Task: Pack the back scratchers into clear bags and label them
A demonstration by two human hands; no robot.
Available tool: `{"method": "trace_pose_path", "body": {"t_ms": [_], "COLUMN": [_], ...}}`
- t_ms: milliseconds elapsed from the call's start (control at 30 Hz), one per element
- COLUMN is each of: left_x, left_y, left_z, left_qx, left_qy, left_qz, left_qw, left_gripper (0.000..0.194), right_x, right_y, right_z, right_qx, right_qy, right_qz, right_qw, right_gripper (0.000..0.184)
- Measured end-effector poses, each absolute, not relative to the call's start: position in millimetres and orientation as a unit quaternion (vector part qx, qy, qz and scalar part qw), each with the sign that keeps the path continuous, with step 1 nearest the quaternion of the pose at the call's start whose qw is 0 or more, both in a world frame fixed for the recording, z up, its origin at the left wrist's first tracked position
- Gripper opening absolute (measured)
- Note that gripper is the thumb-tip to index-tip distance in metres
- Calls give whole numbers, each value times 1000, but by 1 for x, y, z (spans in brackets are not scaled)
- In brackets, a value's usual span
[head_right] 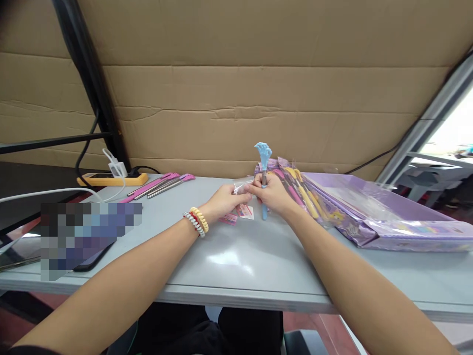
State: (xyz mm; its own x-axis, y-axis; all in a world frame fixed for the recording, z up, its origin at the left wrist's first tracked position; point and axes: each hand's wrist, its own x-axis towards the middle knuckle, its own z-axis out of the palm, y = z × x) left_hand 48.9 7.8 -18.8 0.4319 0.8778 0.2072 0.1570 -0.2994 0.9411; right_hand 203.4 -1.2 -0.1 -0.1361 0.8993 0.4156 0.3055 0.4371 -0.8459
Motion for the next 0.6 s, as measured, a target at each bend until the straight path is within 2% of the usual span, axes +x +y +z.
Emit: {"method": "trace_pose_path", "body": {"t_ms": [167, 267, 400, 600], "left_x": [48, 40, 29, 23], "left_y": [8, 11, 19, 26], "left_z": [-20, -15, -12, -14], "left_qx": [626, 567, 525, 547], "left_qy": [339, 353, 378, 397], "left_qz": [442, 490, 545, 578], "left_qw": [546, 560, 533, 457], "left_gripper": [16, 19, 25, 26], "right_x": [207, 213, 218, 217], "right_y": [-2, -2, -2, 0], "right_z": [5, 7, 4, -2], "right_qx": [-454, -481, -499, -516], "right_qy": [-705, -755, -792, -801], "right_qz": [226, 144, 67, -7], "right_qw": [496, 421, 345, 302], "right_gripper": [52, 57, 56, 47]}}
